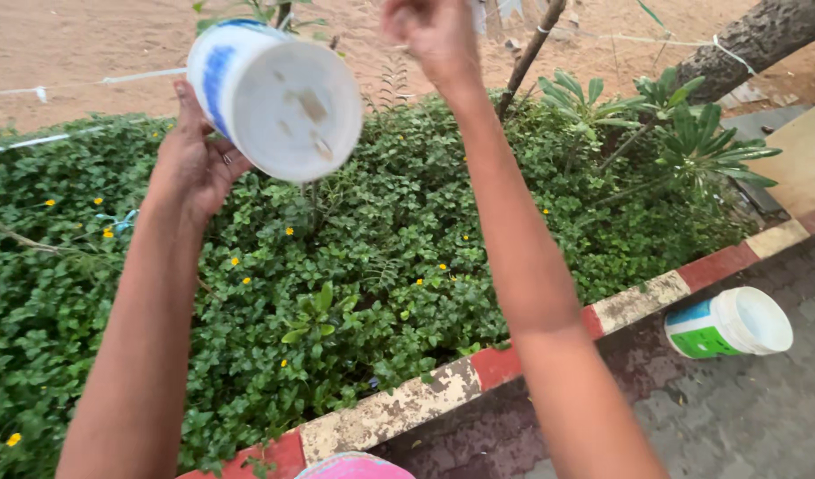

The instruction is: The person scoops water from a bucket into a container and splashes water onto plants by hand.

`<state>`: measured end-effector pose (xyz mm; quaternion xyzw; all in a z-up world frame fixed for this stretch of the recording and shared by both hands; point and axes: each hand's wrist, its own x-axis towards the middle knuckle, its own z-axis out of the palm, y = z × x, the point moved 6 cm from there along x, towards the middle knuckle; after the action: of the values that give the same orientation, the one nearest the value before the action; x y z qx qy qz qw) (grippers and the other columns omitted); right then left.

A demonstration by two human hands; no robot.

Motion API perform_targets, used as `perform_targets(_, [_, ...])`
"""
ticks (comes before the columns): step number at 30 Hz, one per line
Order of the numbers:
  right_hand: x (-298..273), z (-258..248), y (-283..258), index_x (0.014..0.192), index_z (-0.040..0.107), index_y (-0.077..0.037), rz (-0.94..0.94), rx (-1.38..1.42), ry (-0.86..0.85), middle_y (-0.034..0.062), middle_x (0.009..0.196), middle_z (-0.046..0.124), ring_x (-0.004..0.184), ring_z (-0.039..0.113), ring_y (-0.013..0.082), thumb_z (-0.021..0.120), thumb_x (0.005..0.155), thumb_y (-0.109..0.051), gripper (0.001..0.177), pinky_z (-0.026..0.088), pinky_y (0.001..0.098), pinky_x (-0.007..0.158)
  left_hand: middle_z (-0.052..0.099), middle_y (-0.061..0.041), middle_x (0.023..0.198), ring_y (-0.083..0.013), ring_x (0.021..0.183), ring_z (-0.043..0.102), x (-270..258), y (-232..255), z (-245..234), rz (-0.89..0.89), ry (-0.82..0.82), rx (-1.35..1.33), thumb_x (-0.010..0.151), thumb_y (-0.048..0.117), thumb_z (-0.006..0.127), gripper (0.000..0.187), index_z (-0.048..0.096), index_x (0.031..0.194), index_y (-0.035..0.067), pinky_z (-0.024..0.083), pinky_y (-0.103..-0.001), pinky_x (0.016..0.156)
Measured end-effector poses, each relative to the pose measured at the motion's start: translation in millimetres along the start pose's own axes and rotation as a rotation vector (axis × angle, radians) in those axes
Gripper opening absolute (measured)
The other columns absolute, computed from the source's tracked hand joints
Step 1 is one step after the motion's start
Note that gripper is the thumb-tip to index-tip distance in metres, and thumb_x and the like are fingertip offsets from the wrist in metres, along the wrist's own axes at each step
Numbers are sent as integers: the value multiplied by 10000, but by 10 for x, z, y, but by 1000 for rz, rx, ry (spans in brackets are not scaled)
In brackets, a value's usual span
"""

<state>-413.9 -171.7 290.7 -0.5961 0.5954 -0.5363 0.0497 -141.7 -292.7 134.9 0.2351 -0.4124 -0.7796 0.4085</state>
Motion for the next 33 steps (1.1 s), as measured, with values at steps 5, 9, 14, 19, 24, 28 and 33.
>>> perform_targets(5, [-293,411,854,980,704,-58,106,-327,238,148,747,718,576,661,245,525,1117,-209,271,516,355,489,664,-153,1266,-262,1068,723,-74,-260,-277,-23,1,41,948,610,474,668,534,1349,80,675,-399,868])
perform_targets(9, [-913,1023,1081,1035,736,-182,-822,-699,-59,-10,893,784,728,747,108,761,603,-547,566,629,314,670,724,-113,1021,-170,864,677,-131,-435,-816,66,130,429,896,484,734,544,650,1135,3,565,-286,701])
perform_targets(14, [-445,746,1176,923,779,-92,227,-427,-24,70,947,792,760,771,143,598,906,4,205,601,253,699,693,-69,796,-101,678,566,-428,-256,-1036,254,167,887,846,304,892,351,722,926,6,426,-251,581])
perform_targets(19, [-408,536,506,953,766,-92,-120,-307,346,78,916,778,771,744,136,721,931,-1,103,595,242,748,539,-229,1522,-165,856,667,-482,-214,-911,293,23,871,723,182,923,324,711,880,-6,545,-293,690])
perform_targets(24, [-674,1059,722,835,773,-65,-322,-692,-123,125,816,753,791,679,206,792,608,10,240,582,314,801,451,-300,1575,-264,1525,408,-497,-256,-784,347,-91,876,673,160,928,336,724,880,-10,476,-436,1086])
perform_targets(28, [-656,824,656,915,701,-273,-272,-717,45,14,1064,752,698,676,174,607,747,-251,194,574,263,638,425,-272,1597,-270,1522,394,-520,-231,-734,282,-62,872,630,142,918,350,701,862,-6,438,-489,1113])
perform_targets(33, [-398,296,394,907,756,-79,-131,-320,219,90,913,788,750,767,127,682,899,54,152,612,255,675,391,-313,1588,-291,1564,326,-480,-149,-594,392,-104,818,653,103,917,329,703,878,-6,419,-475,1173])
